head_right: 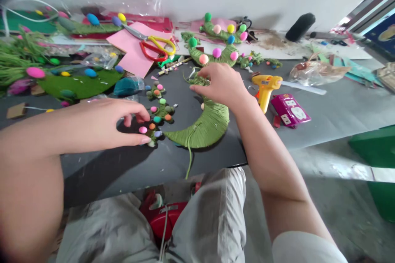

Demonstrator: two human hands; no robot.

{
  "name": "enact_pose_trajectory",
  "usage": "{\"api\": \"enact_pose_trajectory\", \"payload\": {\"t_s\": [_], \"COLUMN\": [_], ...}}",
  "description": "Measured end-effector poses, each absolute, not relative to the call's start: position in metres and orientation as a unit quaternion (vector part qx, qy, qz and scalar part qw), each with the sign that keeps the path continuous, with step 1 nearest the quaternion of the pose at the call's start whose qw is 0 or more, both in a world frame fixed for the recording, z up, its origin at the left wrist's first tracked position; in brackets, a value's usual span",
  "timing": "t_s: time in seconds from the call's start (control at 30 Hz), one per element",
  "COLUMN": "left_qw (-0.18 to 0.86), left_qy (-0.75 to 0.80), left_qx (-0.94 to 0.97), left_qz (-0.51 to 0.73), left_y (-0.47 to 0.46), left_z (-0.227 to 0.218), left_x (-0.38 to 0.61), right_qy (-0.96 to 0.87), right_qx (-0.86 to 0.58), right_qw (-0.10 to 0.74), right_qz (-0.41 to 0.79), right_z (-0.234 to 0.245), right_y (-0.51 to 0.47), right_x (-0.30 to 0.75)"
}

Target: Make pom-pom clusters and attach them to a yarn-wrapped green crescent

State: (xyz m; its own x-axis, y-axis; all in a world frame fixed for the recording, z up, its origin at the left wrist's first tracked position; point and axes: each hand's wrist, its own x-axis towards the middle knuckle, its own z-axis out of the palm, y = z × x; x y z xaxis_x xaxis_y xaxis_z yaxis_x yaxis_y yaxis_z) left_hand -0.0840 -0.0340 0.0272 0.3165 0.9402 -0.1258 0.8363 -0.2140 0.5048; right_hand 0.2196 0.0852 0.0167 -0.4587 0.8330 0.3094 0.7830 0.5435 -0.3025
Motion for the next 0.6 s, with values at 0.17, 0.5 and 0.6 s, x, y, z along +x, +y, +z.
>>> {"api": "enact_pose_trajectory", "payload": {"t_s": [0.17,0.5,0.6], "left_qw": [0.203,0.212,0.236], "left_qy": [0.611,0.61,0.614], "left_qx": [0.763,0.738,0.71], "left_qz": [0.055,0.198,0.252], "left_y": [-0.067,-0.1,-0.106], "left_z": [0.024,0.007,0.002], "left_x": [-0.072,-0.056,-0.056], "right_qy": [-0.834,-0.81,-0.797], "right_qx": [-0.45,-0.443,-0.445], "right_qw": [0.315,0.37,0.387], "right_qz": [0.06,0.103,0.133], "right_z": [0.038,0.038,0.045], "right_y": [0.057,0.014,-0.006], "right_x": [0.229,0.251,0.261]}}
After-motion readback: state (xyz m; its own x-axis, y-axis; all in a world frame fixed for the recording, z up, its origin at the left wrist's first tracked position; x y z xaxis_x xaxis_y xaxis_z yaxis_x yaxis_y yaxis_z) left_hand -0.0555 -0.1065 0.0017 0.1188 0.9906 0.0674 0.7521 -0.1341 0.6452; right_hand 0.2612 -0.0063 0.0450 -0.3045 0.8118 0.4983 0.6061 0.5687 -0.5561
